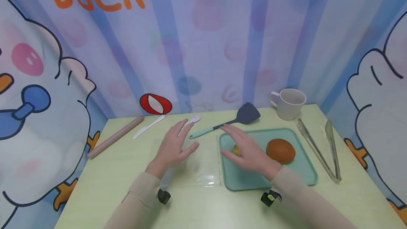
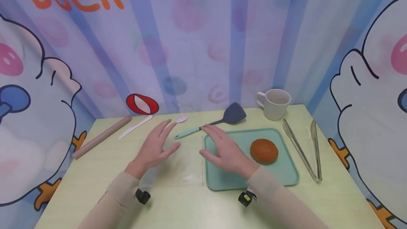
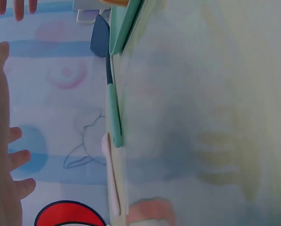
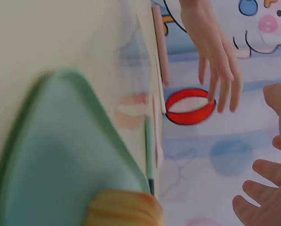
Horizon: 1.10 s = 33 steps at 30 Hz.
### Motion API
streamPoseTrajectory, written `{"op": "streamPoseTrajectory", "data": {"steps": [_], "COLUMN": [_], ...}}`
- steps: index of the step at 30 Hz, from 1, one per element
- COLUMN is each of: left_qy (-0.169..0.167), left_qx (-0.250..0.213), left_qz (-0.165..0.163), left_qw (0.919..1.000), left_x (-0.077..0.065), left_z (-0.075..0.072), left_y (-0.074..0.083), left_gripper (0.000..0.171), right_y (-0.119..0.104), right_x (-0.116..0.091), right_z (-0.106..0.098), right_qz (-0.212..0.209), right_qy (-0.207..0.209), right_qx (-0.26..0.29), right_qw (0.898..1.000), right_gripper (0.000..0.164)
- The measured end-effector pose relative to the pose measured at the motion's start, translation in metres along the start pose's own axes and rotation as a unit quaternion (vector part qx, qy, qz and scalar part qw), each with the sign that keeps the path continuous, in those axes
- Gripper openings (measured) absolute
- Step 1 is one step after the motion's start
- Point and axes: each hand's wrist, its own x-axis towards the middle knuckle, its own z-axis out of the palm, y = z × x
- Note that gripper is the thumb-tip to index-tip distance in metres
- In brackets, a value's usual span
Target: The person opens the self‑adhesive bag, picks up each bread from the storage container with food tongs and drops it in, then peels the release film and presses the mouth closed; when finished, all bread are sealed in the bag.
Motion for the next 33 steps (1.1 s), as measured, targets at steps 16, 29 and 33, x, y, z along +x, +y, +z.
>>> {"op": "streamPoseTrajectory", "data": {"steps": [16, 29, 33], "left_qy": [-0.133, -0.2, -0.217], "left_qx": [-0.105, -0.085, -0.076], "left_qz": [-0.072, -0.069, -0.073], "left_qw": [0.9829, 0.9736, 0.9705], "left_x": [-0.026, -0.04, -0.043], "left_z": [0.02, 0.026, 0.026], "left_y": [0.006, -0.004, -0.006], "left_gripper": [0.048, 0.042, 0.041], "right_y": [0.005, 0.015, 0.015], "right_x": [-0.003, -0.004, -0.004], "right_z": [0.061, 0.08, 0.084], "right_qz": [0.03, -0.016, -0.021], "right_qy": [-0.107, -0.122, -0.134], "right_qx": [-0.006, -0.125, -0.14], "right_qw": [0.994, 0.984, 0.981], "right_gripper": [0.049, 0.035, 0.032]}}
